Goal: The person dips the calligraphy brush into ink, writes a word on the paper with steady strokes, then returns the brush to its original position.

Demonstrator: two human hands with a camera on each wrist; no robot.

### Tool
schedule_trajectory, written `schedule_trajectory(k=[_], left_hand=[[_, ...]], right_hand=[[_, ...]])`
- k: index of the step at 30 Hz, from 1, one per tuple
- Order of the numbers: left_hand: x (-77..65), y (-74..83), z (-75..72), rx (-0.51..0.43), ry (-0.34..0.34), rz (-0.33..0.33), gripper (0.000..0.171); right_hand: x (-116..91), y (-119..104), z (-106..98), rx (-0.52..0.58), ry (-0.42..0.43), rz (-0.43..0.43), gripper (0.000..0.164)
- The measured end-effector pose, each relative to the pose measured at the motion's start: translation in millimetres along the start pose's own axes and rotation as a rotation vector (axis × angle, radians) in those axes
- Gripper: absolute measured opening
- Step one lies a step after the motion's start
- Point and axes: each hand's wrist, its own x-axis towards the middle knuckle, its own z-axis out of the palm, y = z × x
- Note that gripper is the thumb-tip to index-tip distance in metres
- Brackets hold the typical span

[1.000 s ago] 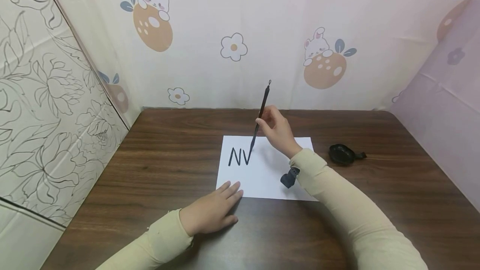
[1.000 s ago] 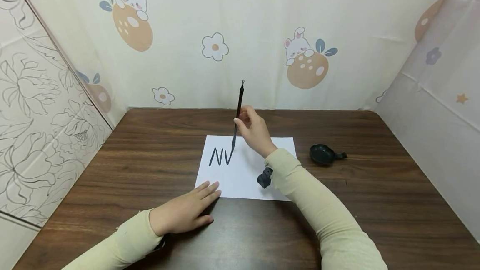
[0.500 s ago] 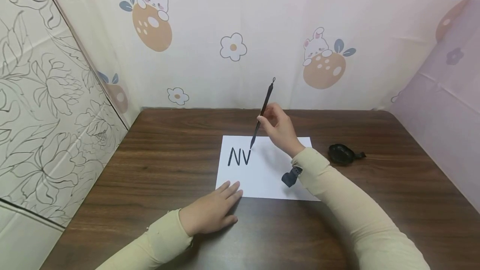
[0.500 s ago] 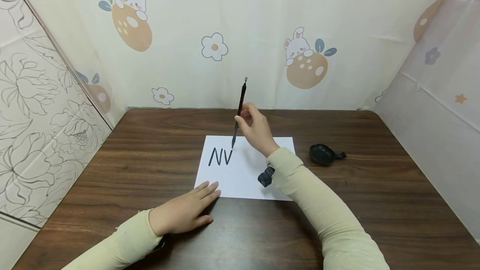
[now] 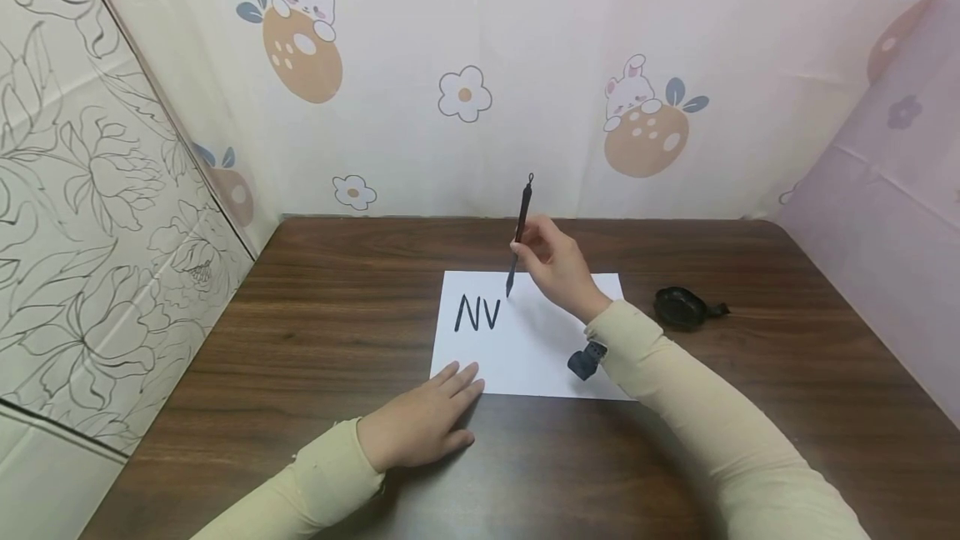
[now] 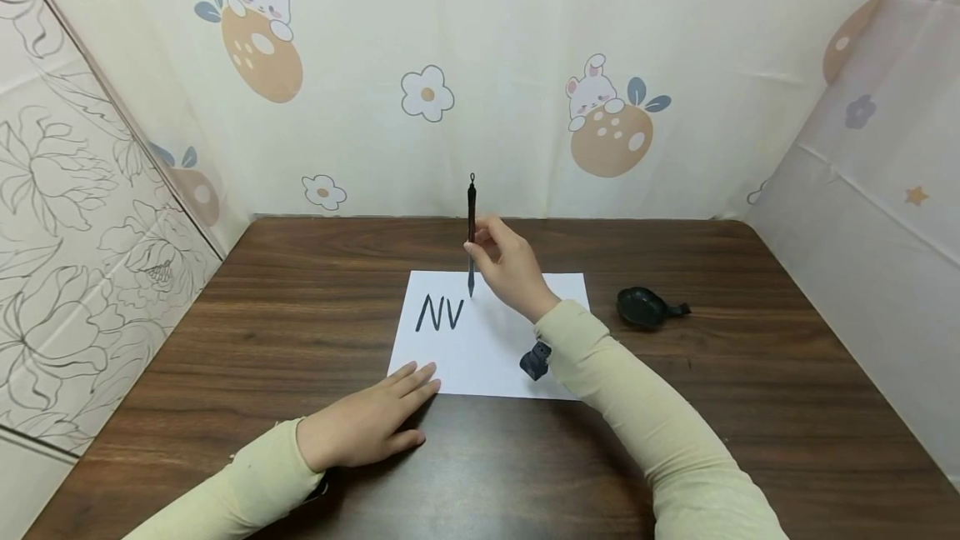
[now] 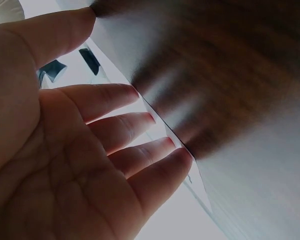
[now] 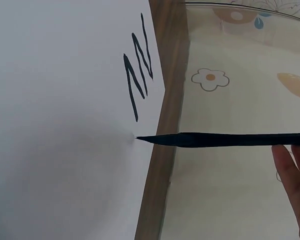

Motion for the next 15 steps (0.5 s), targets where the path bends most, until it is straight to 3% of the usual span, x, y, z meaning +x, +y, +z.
schedule_trajectory(k=[15], left_hand=[[1.1,-0.9,1.3,0.004,-0.001,0.003,0.063]], right_hand=[[-7.0,-1.7,1.0,-0.015,-0.031,-0.004,0.025]])
